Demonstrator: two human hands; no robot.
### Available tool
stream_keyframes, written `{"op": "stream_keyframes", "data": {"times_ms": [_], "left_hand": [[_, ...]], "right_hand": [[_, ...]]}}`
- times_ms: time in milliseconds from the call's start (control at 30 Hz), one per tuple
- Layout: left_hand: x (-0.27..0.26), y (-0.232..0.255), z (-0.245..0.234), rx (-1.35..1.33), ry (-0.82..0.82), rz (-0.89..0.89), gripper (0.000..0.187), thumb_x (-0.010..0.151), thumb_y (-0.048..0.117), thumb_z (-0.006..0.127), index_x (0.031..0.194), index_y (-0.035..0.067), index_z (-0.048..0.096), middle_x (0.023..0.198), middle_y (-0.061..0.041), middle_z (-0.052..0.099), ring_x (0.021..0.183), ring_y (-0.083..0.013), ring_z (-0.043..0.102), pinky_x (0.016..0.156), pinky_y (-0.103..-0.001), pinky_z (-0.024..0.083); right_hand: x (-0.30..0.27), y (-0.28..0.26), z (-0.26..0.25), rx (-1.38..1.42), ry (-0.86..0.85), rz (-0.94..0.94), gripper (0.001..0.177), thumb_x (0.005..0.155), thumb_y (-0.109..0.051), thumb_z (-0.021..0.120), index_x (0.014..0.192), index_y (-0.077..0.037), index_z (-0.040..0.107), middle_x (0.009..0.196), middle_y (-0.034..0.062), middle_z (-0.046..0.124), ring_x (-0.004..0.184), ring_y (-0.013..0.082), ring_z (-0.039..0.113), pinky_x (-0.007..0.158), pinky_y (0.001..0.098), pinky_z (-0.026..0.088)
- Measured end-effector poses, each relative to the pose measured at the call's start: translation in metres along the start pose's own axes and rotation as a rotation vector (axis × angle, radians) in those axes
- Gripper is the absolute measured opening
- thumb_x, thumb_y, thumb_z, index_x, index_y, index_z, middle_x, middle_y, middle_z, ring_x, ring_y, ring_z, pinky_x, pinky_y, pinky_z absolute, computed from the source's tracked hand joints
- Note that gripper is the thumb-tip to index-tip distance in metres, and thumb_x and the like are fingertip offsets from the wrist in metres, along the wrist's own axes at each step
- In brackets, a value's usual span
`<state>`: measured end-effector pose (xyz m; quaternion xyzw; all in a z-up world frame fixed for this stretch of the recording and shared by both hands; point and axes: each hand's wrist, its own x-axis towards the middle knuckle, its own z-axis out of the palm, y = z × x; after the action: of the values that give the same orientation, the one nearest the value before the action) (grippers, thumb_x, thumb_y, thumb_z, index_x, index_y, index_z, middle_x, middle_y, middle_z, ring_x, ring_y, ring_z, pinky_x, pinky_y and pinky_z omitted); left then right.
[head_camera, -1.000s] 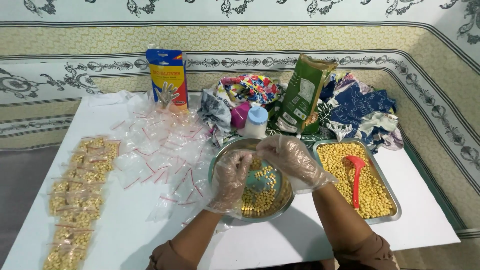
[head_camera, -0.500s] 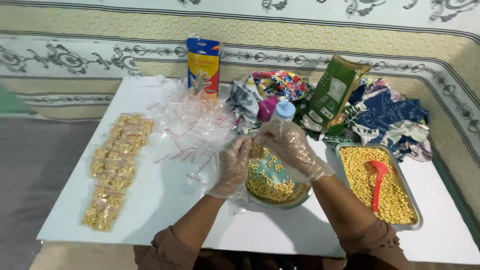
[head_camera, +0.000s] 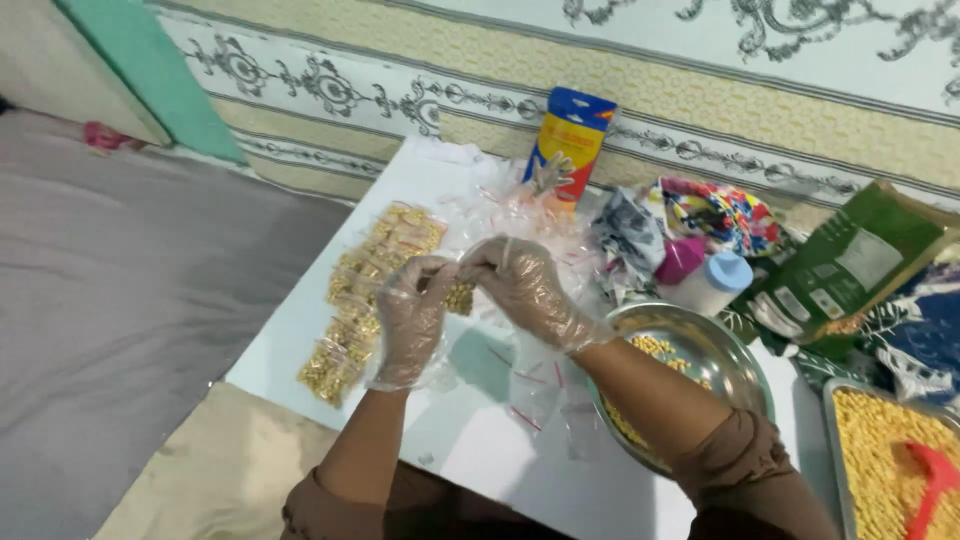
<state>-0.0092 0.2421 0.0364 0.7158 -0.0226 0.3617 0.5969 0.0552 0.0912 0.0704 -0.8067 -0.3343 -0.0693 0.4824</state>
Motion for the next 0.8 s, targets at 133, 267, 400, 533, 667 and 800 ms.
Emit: {"op": "stream_keyframes", "data": {"times_ms": [133,267,400,533,667,800], "left_hand": [[0.026,-0.03,-0.061,0.105,0.01,-0.07,0.018,0.085,0.02,0.086,0.087,0.006,0.075,0.077,-0.01,0.074,0.074,-0.0212,0.074,0.064,-0.037,0.059],[0.052,-0.086,-0.122,0.189,-0.071,-0.193,0.013,0.087,0.023,0.085,0.088,0.012,0.079,0.076,-0.006,0.074,0.072,-0.0167,0.072,0.064,-0.029,0.058],[0.055,-0.117,-0.165,0.311,-0.042,-0.305,0.008,0.091,0.023,0.08,0.095,0.016,0.08,0.083,-0.003,0.075,0.079,-0.0138,0.069,0.07,-0.031,0.055],[0.044,-0.13,-0.19,0.282,0.022,-0.373,0.033,0.087,0.017,0.079,0.118,0.009,0.072,0.105,-0.016,0.076,0.102,-0.0283,0.069,0.09,-0.042,0.053],[0.031,-0.141,-0.197,0.306,0.058,-0.402,0.04,0.087,0.007,0.076,0.127,0.005,0.07,0.117,-0.022,0.072,0.111,-0.0344,0.068,0.094,-0.047,0.055],[0.021,-0.127,-0.189,0.329,-0.013,-0.543,0.04,0.09,0.017,0.075,0.129,0.011,0.072,0.125,-0.015,0.071,0.118,-0.0317,0.066,0.096,-0.042,0.056]], "right_hand": [[0.037,0.004,0.065,0.02,-0.117,0.048,0.006,0.085,-0.019,0.078,0.09,-0.016,0.076,0.085,0.0102,0.074,0.09,0.0292,0.073,0.081,0.0408,0.058],[0.07,0.001,0.124,0.08,-0.176,0.004,0.008,0.083,-0.019,0.076,0.09,-0.014,0.076,0.084,0.0129,0.073,0.089,0.0312,0.073,0.078,0.0427,0.057],[0.089,0.015,0.188,0.148,-0.211,0.05,0.005,0.084,-0.017,0.075,0.088,-0.016,0.077,0.082,0.0102,0.074,0.089,0.0295,0.073,0.077,0.0398,0.059],[0.094,0.041,0.251,0.175,-0.242,0.164,0.004,0.085,-0.016,0.075,0.085,-0.019,0.077,0.081,0.0052,0.072,0.083,0.0237,0.073,0.075,0.0352,0.058],[0.097,0.08,0.298,0.032,-0.286,0.284,0.006,0.087,-0.023,0.072,0.088,-0.022,0.078,0.087,0.0042,0.071,0.091,0.0246,0.071,0.077,0.0372,0.058],[0.092,0.098,0.323,0.104,-0.279,0.298,0.01,0.087,-0.019,0.07,0.08,-0.016,0.075,0.08,0.0049,0.068,0.08,0.0253,0.07,0.07,0.0359,0.055]]}}
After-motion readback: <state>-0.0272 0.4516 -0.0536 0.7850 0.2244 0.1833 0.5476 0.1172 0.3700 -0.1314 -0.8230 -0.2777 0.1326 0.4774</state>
